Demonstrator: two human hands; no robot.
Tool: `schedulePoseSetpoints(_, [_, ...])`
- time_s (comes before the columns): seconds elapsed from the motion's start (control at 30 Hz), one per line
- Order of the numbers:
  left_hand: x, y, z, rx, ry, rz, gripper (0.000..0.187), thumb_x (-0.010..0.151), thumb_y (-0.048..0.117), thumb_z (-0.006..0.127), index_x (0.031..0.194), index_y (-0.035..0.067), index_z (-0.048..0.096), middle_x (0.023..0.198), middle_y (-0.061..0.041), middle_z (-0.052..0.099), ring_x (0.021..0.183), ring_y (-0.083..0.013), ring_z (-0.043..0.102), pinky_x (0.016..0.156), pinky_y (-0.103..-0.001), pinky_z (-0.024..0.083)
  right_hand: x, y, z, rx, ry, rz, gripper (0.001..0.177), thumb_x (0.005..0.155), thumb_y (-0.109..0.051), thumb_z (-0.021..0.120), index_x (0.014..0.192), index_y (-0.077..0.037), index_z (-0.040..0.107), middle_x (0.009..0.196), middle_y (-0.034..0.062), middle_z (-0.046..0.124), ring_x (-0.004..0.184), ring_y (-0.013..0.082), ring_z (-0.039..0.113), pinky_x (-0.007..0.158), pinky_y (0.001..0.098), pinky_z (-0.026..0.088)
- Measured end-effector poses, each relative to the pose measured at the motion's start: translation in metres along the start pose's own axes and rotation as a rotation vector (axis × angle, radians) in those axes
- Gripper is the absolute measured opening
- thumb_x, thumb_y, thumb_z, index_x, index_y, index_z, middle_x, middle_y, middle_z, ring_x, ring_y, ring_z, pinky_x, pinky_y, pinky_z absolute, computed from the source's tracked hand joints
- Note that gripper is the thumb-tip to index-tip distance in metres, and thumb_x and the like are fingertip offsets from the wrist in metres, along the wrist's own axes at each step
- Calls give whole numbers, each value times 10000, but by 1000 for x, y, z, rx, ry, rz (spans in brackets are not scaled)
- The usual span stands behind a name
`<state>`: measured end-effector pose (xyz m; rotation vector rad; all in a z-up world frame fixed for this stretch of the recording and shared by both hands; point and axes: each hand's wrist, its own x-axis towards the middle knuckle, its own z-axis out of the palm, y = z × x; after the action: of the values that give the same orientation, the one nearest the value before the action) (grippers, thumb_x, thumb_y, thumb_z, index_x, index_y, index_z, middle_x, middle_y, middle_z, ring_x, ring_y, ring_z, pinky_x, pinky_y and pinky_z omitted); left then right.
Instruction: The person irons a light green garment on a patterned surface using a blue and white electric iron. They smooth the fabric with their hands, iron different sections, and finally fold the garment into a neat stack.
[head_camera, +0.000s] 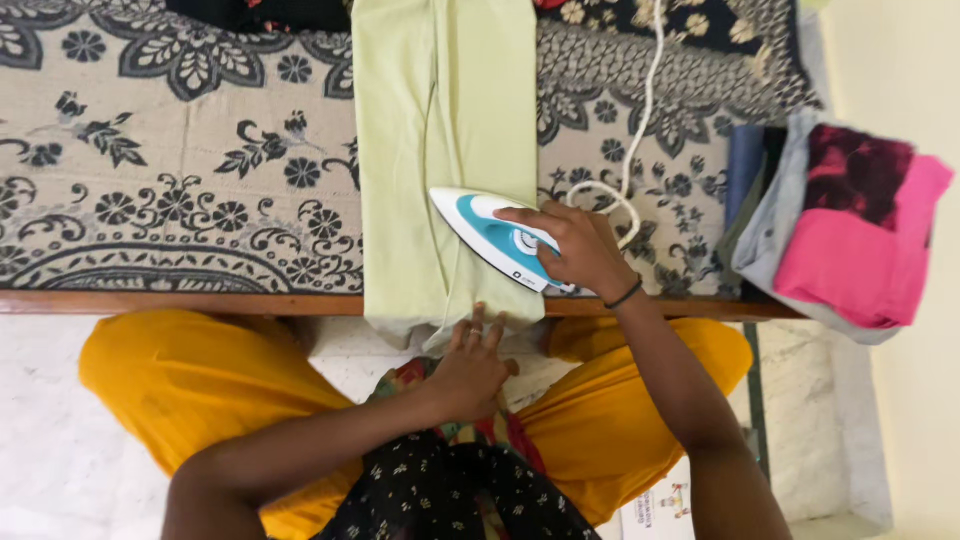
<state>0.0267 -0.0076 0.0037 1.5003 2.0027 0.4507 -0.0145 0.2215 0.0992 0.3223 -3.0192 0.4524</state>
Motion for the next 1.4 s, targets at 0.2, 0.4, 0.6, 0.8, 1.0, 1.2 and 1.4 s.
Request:
schedulePoseSetpoints(0.2, [2, 1, 3, 82, 31, 17, 461, 756, 216, 705, 1213, 158, 725, 1602, -356, 196, 1463, -651, 88, 1153, -684, 121, 15, 1, 12, 6, -50, 61, 713, 753, -40, 605, 1397, -342, 639, 790, 88, 614, 669, 288, 630, 562, 391, 521])
schedulePoseSetpoints(0.4, [0, -2, -3, 43, 5, 33, 423, 746, 206, 732, 1156, 101, 736, 1596, -370, 211, 1461, -657, 125, 1165, -669, 136, 34, 15, 18, -13, -16, 68, 735, 750, -15, 596, 1408, -337, 649, 821, 81, 650, 662, 260, 635, 575, 374, 530])
schedulePoseSetpoints(0.6, [1, -1, -7, 32, -20, 55, 461, 721, 209, 746, 1152, 47, 720, 1573, -406, 196, 1439, -671, 128, 1155, -697, 113, 77, 37, 22, 47, 44, 87, 740, 749, 11, 612, 1415, -308, 658, 910, 89, 711, 736, 260, 668, 663, 387, 555])
schedulePoseSetpoints(0.8, [2, -2, -3, 30, -17, 71, 388, 795, 206, 691, 1146, 46, 729, 1584, -433, 194, 1440, -700, 125, 1155, -721, 122, 118, 49, 25, 57, 77, 133, 712, 750, 31, 632, 1390, -276, 676, 1119, 120, 747, 903, 326, 710, 773, 395, 573])
schedulePoseSetpoints(1.0, [3, -2, -5, 24, -41, 91, 434, 811, 239, 686, 1186, 20, 700, 1571, -434, 170, 1426, -718, 95, 1138, -733, 123, 147, 59, 36, 63, 159, 79, 715, 749, 65, 644, 1379, -272, 673, 1319, 90, 718, 1060, 318, 721, 885, 366, 578])
schedulePoseSetpoints(1.2, [0, -1, -14, 32, -103, 78, 447, 799, 272, 720, 1162, 11, 701, 1592, -417, 152, 1450, -703, 81, 1164, -707, 121, 158, 65, 38, 104, 172, 70, 711, 755, 76, 669, 1379, -263, 675, 1341, 91, 707, 1130, 324, 706, 949, 363, 569])
schedulePoseSetpoints(1.4, [1, -3, -10, -4, -86, 92, 502, 785, 286, 732, 1201, 7, 705, 1608, -450, 186, 1405, -623, 273, 1215, -697, 125, 160, 69, 38, 100, 163, 16, 725, 748, 84, 662, 1391, -251, 665, 1346, 104, 702, 1151, 337, 700, 969, 379, 563])
